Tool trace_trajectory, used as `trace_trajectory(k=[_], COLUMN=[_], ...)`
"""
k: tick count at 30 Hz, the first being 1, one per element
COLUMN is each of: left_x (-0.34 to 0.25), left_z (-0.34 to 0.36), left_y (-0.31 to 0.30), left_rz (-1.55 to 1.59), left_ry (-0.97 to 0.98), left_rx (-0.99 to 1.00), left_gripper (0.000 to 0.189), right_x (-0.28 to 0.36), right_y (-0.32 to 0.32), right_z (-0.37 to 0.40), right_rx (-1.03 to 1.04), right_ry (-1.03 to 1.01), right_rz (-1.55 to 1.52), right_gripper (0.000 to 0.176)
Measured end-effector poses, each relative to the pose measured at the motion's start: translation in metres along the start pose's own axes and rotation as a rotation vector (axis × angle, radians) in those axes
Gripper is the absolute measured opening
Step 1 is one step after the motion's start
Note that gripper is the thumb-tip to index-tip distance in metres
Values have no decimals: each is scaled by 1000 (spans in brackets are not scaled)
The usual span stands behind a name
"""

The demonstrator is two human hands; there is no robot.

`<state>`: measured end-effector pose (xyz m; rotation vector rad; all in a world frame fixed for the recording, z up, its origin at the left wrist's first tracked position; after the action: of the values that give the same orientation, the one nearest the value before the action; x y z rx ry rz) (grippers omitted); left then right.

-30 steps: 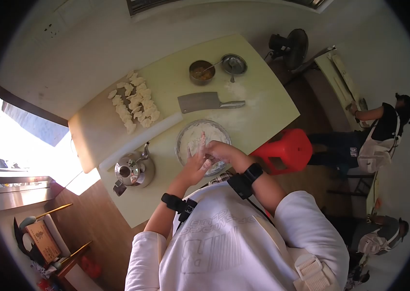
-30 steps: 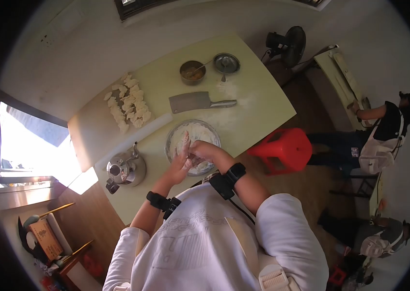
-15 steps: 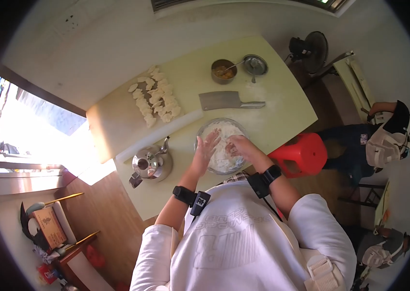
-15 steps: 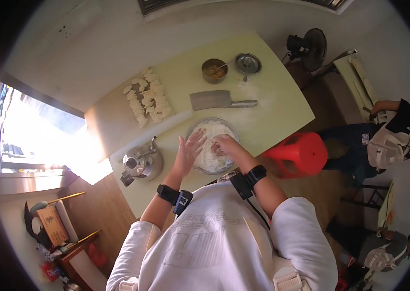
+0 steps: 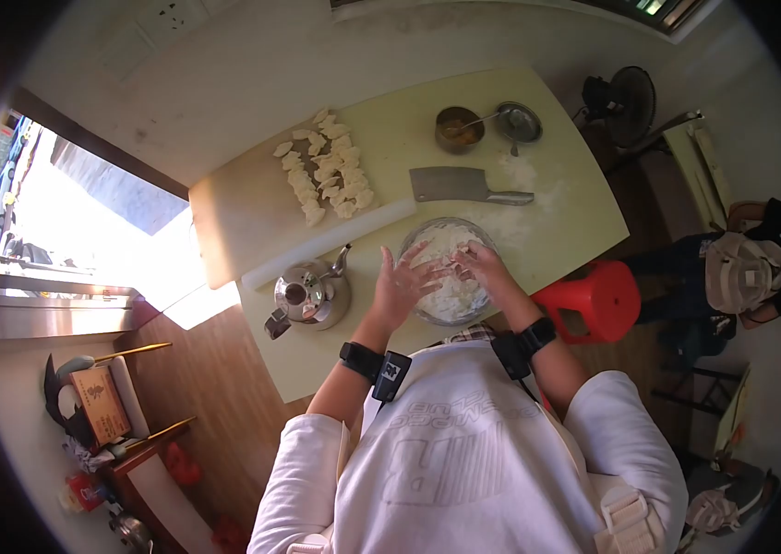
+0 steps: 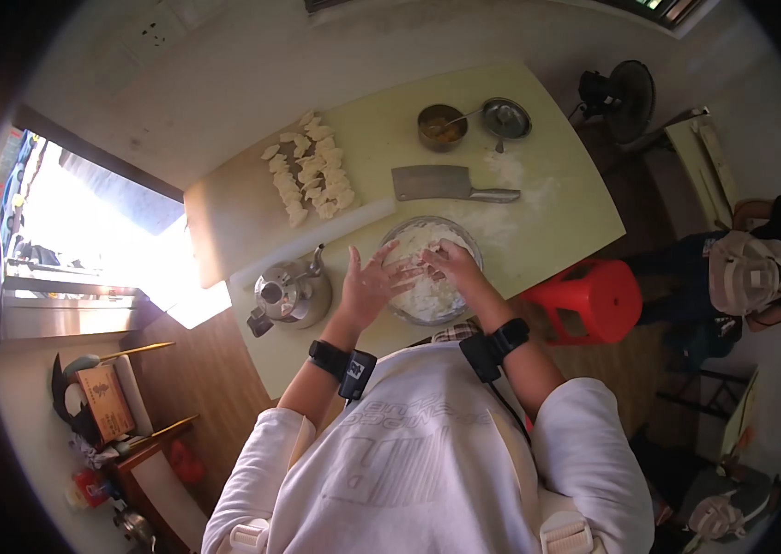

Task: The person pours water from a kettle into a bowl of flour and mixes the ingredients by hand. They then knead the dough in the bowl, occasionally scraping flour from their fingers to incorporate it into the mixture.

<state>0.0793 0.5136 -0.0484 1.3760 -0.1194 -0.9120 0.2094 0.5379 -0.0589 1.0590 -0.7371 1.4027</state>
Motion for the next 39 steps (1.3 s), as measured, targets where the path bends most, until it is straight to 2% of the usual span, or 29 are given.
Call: trace_trajectory(k=[3,5,6,8,9,11,12,14,21,23,25,27,28,29,31,32,34,36,39], left_x=[2,4,4,5,6,6,6,7,12,9,11,11,11,14,14,18,21,17,7], left_z=[4,4,4,5,4,4,4,3,5,7,9,10,11,11,10,9,8,12,20], left_y=[3,5,7,8,7,7,7,9,8,7,2,-3,-6,-14,-36,-43,-65,-62,-50], left_rz=[141,238,281,323,389,453,475,495,445,400,91,-25,-139,-136,-178,-178,-183,-226,-283], left_ry=[-48,-75,-78,-78,-73,-66,-62,-57,-73,-89,-187,-131,-83,-82,32,38,56,63,43], left_rx=[-8,10,19,24,39,52,50,49,39,47,11,14,24,15,-71,-76,-261,-307,-384], left_gripper=[75,77,78,79,80,80,80,80,75,72,66,60,54,54,35,35,17,16,15], right_x=[5,14,14,22,20,19,16,20,4,-13,-14,-18,-20,-22,-27,-25,-25,-25,-30], right_y=[6,10,12,12,12,11,12,13,0,-17,-22,-27,-29,-29,-31,-29,-29,-31,-32], right_z=[3,7,8,11,11,9,7,8,-9,-16,-16,-17,-18,-18,-17,-17,-18,-20,-23], right_rx=[59,46,49,-18,-15,-68,-66,-167,-285,-266,-242,-221,-189,-156,-138,-134,-123,-145,-244], right_ry=[-35,-145,-144,-283,-283,-349,-349,-534,-493,-110,-95,-72,-70,-66,-41,-64,-94,-209,-192], right_rz=[25,261,261,274,272,458,456,651,802,399,326,253,260,267,301,353,403,675,762], right_gripper=[23,22,22,19,19,13,13,14,21,27,28,30,29,28,26,26,25,27,34])
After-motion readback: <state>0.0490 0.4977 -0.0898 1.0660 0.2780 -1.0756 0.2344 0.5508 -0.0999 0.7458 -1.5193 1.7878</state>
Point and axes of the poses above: each hand's wrist, its own z-axis away from the middle knuckle, its own y-axis out of the palm, x = y × z, the point moved 6 cm from there along -z, towards the middle knuckle, and after that the axes turned 1 degree about -z, right-handed, at the moved point
